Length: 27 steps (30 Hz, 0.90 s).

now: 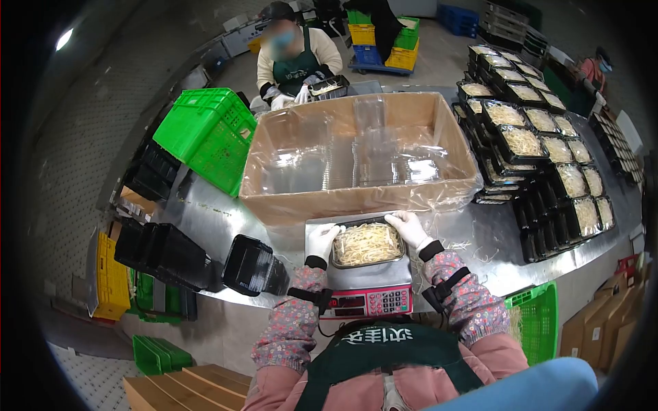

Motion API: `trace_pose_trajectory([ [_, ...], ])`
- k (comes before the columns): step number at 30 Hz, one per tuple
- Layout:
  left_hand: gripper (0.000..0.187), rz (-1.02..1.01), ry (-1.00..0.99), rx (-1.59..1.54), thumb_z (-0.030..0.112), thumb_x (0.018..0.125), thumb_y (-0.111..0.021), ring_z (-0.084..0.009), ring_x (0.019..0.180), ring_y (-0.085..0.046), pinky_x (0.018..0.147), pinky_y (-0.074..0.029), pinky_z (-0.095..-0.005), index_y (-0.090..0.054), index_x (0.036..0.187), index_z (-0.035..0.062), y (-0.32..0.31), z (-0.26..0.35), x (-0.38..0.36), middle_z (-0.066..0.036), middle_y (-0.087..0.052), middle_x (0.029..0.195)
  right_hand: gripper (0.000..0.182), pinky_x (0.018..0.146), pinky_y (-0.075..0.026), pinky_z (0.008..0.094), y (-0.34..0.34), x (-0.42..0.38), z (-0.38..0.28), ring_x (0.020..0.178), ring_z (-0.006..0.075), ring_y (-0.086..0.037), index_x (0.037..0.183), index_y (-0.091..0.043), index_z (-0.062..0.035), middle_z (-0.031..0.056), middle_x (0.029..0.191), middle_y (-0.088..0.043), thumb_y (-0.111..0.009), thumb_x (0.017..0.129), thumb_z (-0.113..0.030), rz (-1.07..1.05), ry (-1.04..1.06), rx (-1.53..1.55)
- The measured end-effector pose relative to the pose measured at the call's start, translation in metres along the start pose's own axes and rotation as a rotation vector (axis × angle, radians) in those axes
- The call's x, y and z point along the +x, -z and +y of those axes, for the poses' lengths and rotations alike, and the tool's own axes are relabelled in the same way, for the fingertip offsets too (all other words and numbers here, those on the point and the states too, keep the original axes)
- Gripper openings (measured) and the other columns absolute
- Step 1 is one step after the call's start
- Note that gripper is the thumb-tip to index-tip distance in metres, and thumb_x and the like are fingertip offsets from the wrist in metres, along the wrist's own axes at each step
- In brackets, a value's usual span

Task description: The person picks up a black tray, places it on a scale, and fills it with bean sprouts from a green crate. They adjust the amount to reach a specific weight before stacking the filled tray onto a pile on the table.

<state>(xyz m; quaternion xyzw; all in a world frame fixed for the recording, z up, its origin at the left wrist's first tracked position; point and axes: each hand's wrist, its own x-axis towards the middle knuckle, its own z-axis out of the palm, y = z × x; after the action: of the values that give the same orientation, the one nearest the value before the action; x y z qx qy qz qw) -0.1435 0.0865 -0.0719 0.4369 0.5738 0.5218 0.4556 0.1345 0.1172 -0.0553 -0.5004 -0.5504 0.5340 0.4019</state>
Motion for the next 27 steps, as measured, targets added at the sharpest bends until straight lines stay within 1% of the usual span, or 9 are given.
trace_pose_trajectory([
  [2, 0.028, -0.007, 0.074, 0.032, 0.018, 0.085, -0.074, -0.0142, 0.085, -0.065, 0.074, -0.053, -0.0279, -0.067, 0.104, -0.0011, 0.006, 0.023, -0.014, -0.008, -0.069, 0.096, 0.029, 0.065, -0.051, 0.0251, 0.003, -0.015, -0.014, 0.073, 0.0080, -0.061, 0.101, -0.064, -0.0013, 0.0046, 0.090, -0.067, -0.065, 0.093, -0.029, 0.039, 0.066, -0.013],
  [4, 0.039, 0.009, 0.333, -0.054, 0.022, 0.083, -0.077, -0.0129, 0.079, -0.064, 0.054, -0.053, -0.0258, -0.057, 0.112, 0.0030, 0.018, 0.030, -0.037, -0.006, -0.064, 0.096, 0.032, 0.050, -0.051, 0.0253, 0.020, -0.050, -0.060, 0.062, 0.0097, -0.062, 0.101, -0.057, -0.0051, 0.0052, 0.083, -0.065, -0.067, 0.091, -0.034, -0.042, -0.326, -0.058],
  [5, 0.036, -0.044, 0.402, -0.108, 0.021, 0.084, -0.076, -0.0150, 0.079, -0.065, 0.057, -0.054, -0.0280, -0.056, 0.109, 0.0034, 0.023, 0.035, -0.052, -0.007, -0.063, 0.095, 0.038, 0.040, -0.050, 0.0254, 0.027, -0.060, -0.054, 0.058, 0.0129, -0.065, 0.101, -0.050, -0.0073, 0.0055, 0.078, -0.062, -0.070, 0.088, -0.036, -0.141, -0.366, -0.004],
  [9, 0.020, -0.195, 0.554, -0.454, 0.009, 0.087, -0.069, -0.0290, 0.080, -0.066, 0.071, -0.058, -0.0438, -0.050, 0.091, 0.0072, 0.015, 0.045, -0.107, -0.011, -0.061, 0.090, 0.020, 0.044, -0.055, 0.0278, 0.018, -0.097, -0.029, 0.061, 0.0208, -0.069, 0.094, -0.047, -0.0088, 0.0133, 0.082, -0.067, -0.067, 0.090, -0.012, -0.227, -0.412, 0.486],
  [13, 0.018, -0.031, 0.480, -0.635, 0.000, 0.085, -0.063, -0.0293, 0.070, -0.067, 0.066, -0.060, -0.0448, -0.047, 0.085, 0.0081, 0.001, 0.031, -0.104, -0.012, -0.060, 0.080, 0.016, 0.040, -0.050, 0.0295, 0.003, -0.095, -0.006, 0.052, 0.0195, -0.065, 0.084, -0.051, -0.0105, 0.0156, 0.071, -0.068, -0.065, 0.087, -0.002, -0.050, -0.418, 0.642],
  [18, 0.019, 0.078, 0.382, -0.461, 0.014, 0.090, -0.063, -0.0275, 0.054, -0.063, 0.048, -0.058, -0.0422, -0.047, 0.083, 0.0060, -0.004, 0.026, -0.095, -0.011, -0.056, 0.073, 0.015, 0.036, -0.045, 0.0274, -0.006, -0.091, -0.009, 0.046, 0.0170, -0.060, 0.084, -0.052, -0.0117, 0.0128, 0.068, -0.067, -0.066, 0.088, -0.008, -0.001, -0.399, 0.610],
  [22, 0.044, 0.014, 0.538, -0.312, 0.038, 0.094, -0.061, -0.0274, 0.061, -0.065, 0.049, -0.058, -0.0408, -0.047, 0.104, -0.0027, 0.004, 0.052, -0.106, -0.016, -0.058, 0.087, 0.024, 0.041, -0.046, 0.0315, 0.013, -0.075, -0.055, 0.047, 0.0207, -0.061, 0.083, -0.057, -0.0088, 0.0093, 0.061, -0.065, -0.066, 0.091, -0.030, -0.143, -0.460, -0.021],
  [24, 0.053, -0.094, 0.691, -0.339, 0.051, 0.095, -0.053, -0.0283, 0.069, -0.065, 0.057, -0.059, -0.0428, -0.050, 0.104, -0.0015, 0.006, 0.051, -0.113, -0.015, -0.059, 0.085, 0.033, 0.049, -0.048, 0.0377, 0.015, -0.066, -0.080, 0.053, 0.0282, -0.062, 0.080, -0.060, -0.0056, 0.0132, 0.060, -0.062, -0.065, 0.090, -0.037, 0.188, 0.199, -0.750],
  [27, 0.062, -0.393, 0.752, -0.393, 0.056, 0.097, -0.044, -0.0307, 0.087, -0.068, 0.066, -0.060, -0.0437, -0.049, 0.115, -0.0033, -0.027, 0.051, -0.121, -0.019, -0.064, 0.100, 0.032, 0.067, -0.051, 0.0393, -0.034, -0.037, -0.111, 0.071, 0.0317, -0.065, 0.081, -0.066, -0.0070, 0.0138, 0.075, -0.066, -0.064, 0.089, -0.038, 0.238, 0.540, -0.654],
])
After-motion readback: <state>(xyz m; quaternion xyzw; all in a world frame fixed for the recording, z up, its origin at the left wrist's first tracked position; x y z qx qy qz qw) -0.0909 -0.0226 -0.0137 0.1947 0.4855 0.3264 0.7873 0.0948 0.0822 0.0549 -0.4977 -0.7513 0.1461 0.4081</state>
